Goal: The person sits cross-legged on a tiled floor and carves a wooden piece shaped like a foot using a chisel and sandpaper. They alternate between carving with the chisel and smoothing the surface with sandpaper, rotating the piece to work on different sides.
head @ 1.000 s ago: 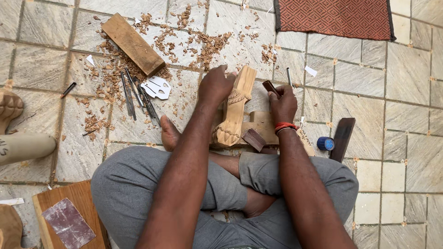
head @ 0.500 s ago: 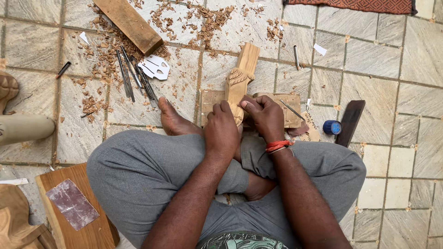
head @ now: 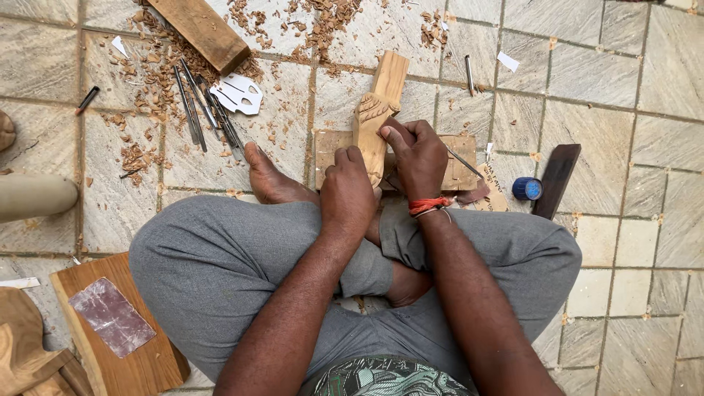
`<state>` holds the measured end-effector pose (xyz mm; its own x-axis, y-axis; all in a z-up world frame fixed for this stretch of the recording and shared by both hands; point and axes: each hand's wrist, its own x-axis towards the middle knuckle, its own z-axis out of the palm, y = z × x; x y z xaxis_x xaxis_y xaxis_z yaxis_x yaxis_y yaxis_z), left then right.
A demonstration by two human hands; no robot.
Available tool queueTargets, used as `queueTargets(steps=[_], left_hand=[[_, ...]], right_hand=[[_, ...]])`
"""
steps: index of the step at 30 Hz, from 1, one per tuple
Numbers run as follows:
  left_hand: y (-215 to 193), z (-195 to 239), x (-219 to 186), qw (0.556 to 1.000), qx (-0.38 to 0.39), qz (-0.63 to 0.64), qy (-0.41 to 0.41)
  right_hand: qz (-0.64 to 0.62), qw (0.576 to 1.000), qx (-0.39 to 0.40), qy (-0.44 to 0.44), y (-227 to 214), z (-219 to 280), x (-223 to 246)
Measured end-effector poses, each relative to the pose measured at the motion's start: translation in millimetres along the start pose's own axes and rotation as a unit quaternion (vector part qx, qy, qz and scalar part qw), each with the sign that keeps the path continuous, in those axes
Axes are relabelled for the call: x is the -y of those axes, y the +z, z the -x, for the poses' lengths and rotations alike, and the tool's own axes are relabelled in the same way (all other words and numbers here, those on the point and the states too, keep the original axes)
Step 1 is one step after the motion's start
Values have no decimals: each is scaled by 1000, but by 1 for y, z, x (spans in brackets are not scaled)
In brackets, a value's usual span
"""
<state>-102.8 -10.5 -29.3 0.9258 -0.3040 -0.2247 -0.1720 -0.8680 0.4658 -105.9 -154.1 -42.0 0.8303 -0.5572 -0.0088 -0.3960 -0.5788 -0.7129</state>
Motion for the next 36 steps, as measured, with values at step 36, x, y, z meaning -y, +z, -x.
queueTargets(steps=[36], left_hand=[[-6,-1,1,999,18,38,-13]], right_hand=[[-75,997,21,18,18,-5,-8]])
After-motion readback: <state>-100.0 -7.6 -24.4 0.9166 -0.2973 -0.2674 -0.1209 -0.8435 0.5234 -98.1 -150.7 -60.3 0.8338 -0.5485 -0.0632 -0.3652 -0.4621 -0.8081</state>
